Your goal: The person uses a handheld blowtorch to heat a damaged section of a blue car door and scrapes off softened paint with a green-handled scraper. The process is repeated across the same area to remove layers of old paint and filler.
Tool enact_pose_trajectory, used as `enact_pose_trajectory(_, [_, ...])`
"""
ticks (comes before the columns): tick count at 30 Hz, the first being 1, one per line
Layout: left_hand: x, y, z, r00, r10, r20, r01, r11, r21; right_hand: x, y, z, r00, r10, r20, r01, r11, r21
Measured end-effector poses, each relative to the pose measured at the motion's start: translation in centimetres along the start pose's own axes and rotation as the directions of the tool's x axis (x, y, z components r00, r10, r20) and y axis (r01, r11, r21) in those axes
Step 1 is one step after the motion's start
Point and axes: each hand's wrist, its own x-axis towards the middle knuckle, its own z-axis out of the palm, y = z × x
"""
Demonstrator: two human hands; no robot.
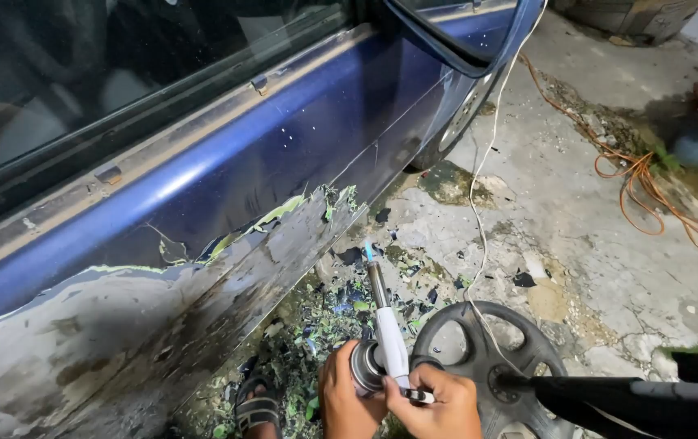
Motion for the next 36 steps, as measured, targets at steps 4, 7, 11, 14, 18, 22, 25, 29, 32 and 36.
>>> enact_pose_trajectory(4, [-0.2, -0.8, 0.4, 0.998, -0.029, 0.052, 0.029, 1.000, -0.004, 0.0, 0.3, -0.3, 0.999, -0.030, 0.012, 0.030, 0.999, -0.027])
enact_pose_trajectory(7, [-0.3, -1.4, 1.0, 0.998, -0.017, 0.067, 0.018, 1.000, -0.020, 0.1, 2.2, -0.2, 0.999, 0.026, 0.046, -0.028, 0.999, 0.041])
enact_pose_trajectory(11, [-1.2, -0.4, 1.3, 0.985, 0.118, -0.125, -0.122, 0.992, -0.021, 2.3, 6.4, 0.1, 0.890, 0.343, 0.300, -0.455, 0.714, 0.533])
enact_pose_trajectory(14, [-2.8, 1.3, 1.6, 0.988, 0.004, -0.152, -0.013, 0.998, -0.054, 4.5, 7.2, 0.4, 0.763, 0.493, 0.419, -0.631, 0.424, 0.649])
enact_pose_trajectory(18, [-4.8, 3.1, 2.2, 0.967, -0.179, -0.183, 0.176, 0.984, -0.033, 5.5, 6.4, 0.5, 0.800, 0.378, 0.467, -0.590, 0.349, 0.728])
enact_pose_trajectory(22, [-3.3, 0.5, 3.0, 0.968, -0.120, -0.219, 0.113, 0.993, -0.041, 4.3, 4.9, -0.3, 0.921, 0.285, 0.265, -0.385, 0.764, 0.518])
enact_pose_trajectory(25, [-1.3, -0.5, 2.0, 0.976, 0.005, -0.216, -0.005, 1.000, -0.001, 2.4, 6.7, 0.7, 0.956, 0.185, 0.229, -0.292, 0.698, 0.654])
enact_pose_trajectory(29, [0.8, -1.4, 0.8, 0.965, 0.184, -0.185, -0.189, 0.982, -0.010, 1.9, 4.4, 0.4, 0.970, -0.009, 0.243, -0.089, 0.916, 0.391])
enact_pose_trajectory(32, [1.4, -1.3, 0.2, 0.988, 0.114, -0.103, -0.116, 0.993, -0.009, 1.6, 2.9, 0.6, 0.974, -0.041, 0.222, -0.032, 0.949, 0.314])
enact_pose_trajectory(36, [1.6, -1.4, -0.1, 0.999, 0.045, 0.006, -0.045, 0.999, 0.014, 1.7, 1.3, 0.6, 0.978, -0.096, 0.183, 0.036, 0.952, 0.305])
